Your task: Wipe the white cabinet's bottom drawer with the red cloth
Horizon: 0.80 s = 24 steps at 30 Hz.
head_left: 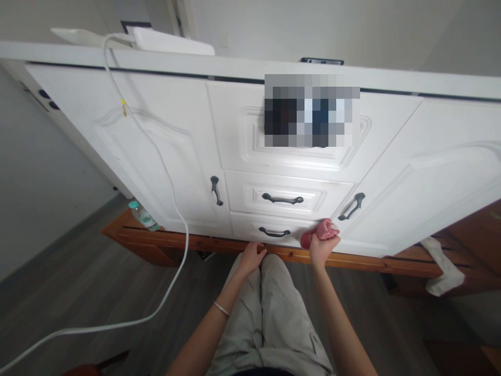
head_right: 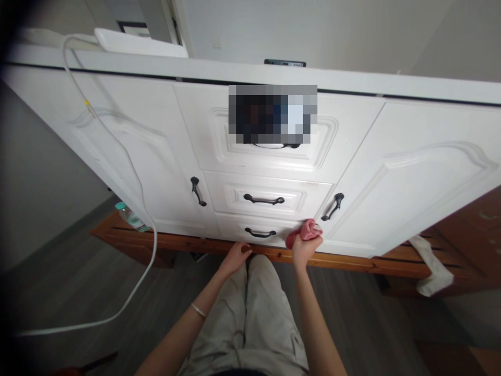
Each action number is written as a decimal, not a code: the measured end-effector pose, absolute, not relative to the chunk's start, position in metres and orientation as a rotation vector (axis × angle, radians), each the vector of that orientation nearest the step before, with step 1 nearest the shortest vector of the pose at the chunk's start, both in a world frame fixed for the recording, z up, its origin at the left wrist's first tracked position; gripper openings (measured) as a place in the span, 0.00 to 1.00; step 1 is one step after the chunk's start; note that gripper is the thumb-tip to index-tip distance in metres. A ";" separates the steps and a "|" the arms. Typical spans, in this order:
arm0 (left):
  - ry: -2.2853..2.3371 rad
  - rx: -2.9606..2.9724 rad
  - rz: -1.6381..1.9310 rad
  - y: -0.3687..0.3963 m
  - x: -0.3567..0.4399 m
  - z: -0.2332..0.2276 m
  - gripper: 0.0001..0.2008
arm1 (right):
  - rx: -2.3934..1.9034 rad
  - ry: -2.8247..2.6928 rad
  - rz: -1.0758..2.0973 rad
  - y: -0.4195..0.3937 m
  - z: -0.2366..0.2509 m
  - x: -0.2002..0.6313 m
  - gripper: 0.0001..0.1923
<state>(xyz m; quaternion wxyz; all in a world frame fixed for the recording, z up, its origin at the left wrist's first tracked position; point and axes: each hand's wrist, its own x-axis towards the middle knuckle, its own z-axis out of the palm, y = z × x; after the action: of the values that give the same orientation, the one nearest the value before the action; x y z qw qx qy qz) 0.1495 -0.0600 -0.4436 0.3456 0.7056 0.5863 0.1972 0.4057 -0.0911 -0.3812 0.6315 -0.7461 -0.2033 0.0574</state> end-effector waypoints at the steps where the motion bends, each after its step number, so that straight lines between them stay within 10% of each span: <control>1: 1.564 1.827 0.495 -0.076 0.141 -0.453 0.18 | -1.693 -0.497 0.123 -0.083 -0.380 0.396 0.24; 14: 2.005 2.068 0.337 -0.182 0.098 -0.548 0.33 | -1.397 -1.886 0.001 -0.004 -0.417 0.170 0.15; 24: 2.066 2.080 0.370 -0.178 0.100 -0.543 0.32 | -1.502 -1.823 -0.056 -0.057 -0.496 0.304 0.15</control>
<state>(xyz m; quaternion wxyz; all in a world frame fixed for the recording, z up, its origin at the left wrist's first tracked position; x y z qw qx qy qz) 0.0995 -0.1783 -0.5433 0.0933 0.7008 0.6962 0.1248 0.3037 -0.0570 -0.4963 0.3796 -0.5881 -0.7139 -0.0221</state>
